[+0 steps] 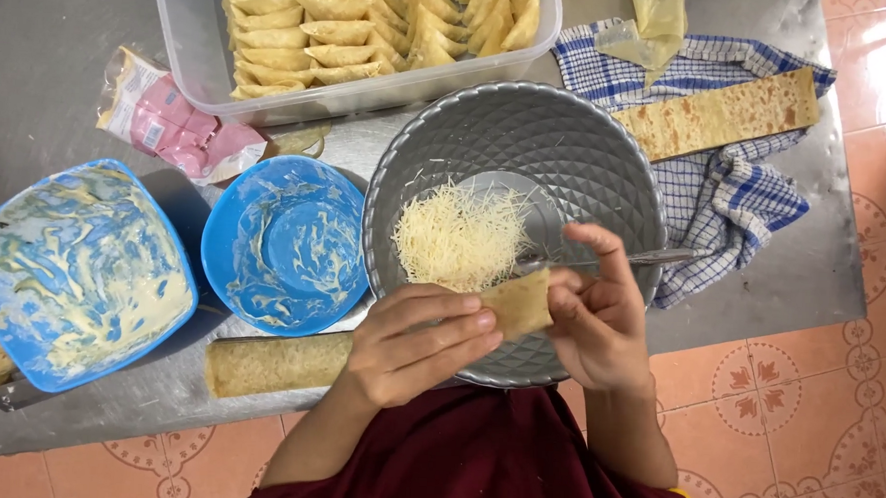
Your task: Filling thin dough strips with shredded cheese and folding them into triangular pastries, then placing them into a storage container.
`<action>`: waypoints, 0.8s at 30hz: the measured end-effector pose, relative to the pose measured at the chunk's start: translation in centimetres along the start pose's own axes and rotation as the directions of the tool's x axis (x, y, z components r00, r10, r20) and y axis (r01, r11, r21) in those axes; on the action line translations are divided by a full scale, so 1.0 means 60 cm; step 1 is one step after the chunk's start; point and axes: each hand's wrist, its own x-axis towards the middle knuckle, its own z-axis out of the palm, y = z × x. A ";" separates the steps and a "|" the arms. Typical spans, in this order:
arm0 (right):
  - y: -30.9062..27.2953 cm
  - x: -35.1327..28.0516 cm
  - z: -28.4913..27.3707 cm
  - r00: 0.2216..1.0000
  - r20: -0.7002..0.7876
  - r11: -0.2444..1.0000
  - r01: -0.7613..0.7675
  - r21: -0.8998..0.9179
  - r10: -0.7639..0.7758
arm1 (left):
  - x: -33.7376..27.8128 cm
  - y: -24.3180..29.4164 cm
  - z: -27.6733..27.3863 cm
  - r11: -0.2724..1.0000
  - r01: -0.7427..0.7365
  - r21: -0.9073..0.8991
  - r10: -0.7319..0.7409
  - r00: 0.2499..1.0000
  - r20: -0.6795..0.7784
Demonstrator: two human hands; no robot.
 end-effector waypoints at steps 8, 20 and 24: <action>0.019 0.002 0.018 0.993 0.092 0.975 -0.095 0.203 0.078 | -0.040 0.013 0.038 0.999 0.040 -0.008 -0.041 0.996 -0.078; -0.017 -0.002 0.071 0.999 -0.041 0.855 0.008 -0.519 -0.034 | 0.007 0.015 -0.026 0.639 0.754 -0.153 -0.694 0.651 0.307; -0.009 -0.010 0.070 0.999 -0.014 0.897 -0.052 -0.439 0.050 | -0.025 0.013 -0.028 0.667 0.733 -0.135 -0.709 0.680 0.187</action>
